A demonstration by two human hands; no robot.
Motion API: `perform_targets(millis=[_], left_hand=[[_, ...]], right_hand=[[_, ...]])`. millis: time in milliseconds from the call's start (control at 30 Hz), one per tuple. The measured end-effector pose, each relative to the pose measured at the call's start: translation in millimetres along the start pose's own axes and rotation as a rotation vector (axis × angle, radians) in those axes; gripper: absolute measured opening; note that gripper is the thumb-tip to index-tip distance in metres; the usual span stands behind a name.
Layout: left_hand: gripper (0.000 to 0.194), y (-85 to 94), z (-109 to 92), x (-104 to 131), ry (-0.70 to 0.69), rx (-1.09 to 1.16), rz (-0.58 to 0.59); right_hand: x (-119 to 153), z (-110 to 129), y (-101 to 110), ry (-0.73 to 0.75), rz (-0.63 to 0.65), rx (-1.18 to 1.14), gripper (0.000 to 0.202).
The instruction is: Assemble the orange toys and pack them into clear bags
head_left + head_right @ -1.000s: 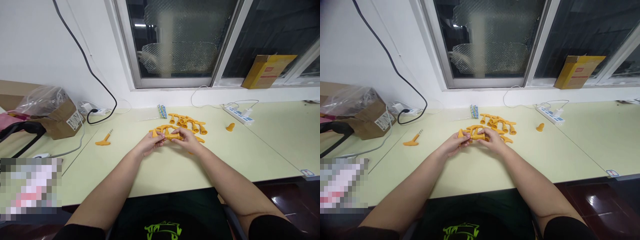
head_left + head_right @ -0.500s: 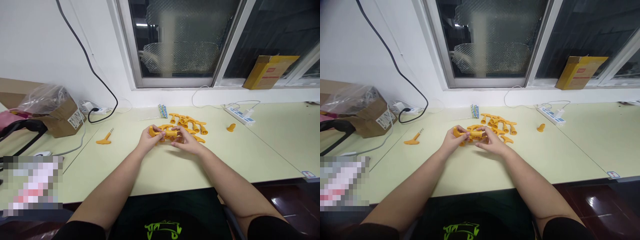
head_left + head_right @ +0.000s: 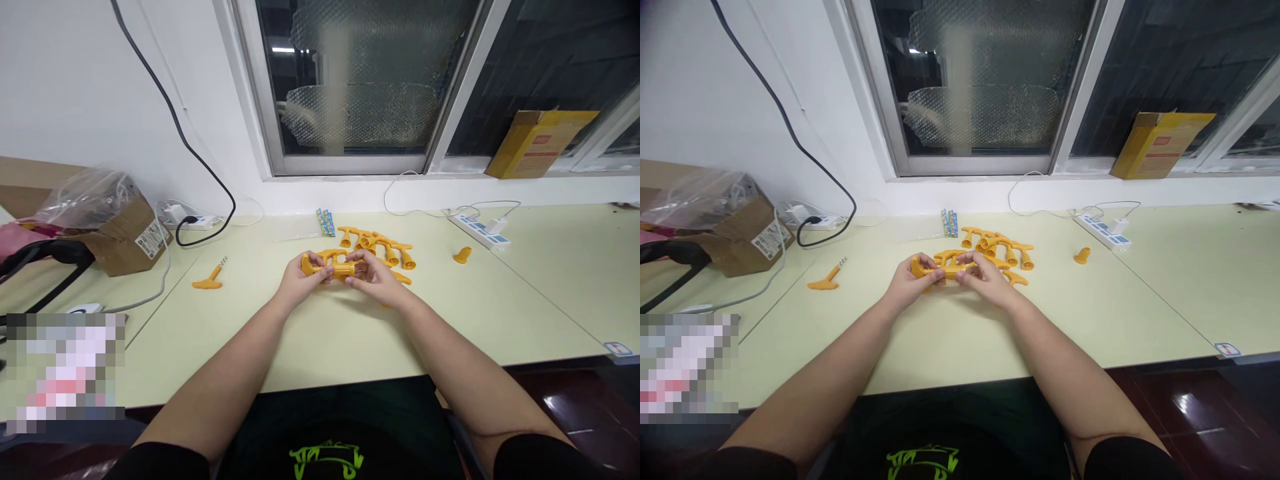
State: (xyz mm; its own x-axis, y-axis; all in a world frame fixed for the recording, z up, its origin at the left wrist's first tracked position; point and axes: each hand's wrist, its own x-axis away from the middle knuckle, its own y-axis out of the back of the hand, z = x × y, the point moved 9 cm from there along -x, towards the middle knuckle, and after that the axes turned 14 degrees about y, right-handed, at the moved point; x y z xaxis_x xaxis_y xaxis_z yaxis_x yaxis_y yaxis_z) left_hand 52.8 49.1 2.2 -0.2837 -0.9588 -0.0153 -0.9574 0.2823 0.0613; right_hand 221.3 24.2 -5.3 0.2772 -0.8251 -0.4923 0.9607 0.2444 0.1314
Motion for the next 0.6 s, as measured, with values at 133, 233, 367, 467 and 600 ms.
perform_targets(millis=[133,233,367,467,600], left_hand=[[0.046,2.0,9,-3,0.1,0.067,0.003],[0.043,-0.5,2,0,0.012,0.026,0.016],[0.036,-5.1,-9,5,-0.115,-0.103,0.024],[0.037,-4.0,-4,3,-0.064,-0.076,0.024],[0.041,-4.3,8,-1,0.05,0.042,0.06]], right_hand=[[-2,6,0,0.057,-0.013,0.027,0.039],[0,-11,-2,-0.102,-0.012,-0.069,0.035],[3,-20,-4,-0.203,0.015,-0.101,0.046],[1,-5,-3,-0.074,0.013,-0.059,0.042],[-1,11,-1,0.065,0.007,0.1,0.042]])
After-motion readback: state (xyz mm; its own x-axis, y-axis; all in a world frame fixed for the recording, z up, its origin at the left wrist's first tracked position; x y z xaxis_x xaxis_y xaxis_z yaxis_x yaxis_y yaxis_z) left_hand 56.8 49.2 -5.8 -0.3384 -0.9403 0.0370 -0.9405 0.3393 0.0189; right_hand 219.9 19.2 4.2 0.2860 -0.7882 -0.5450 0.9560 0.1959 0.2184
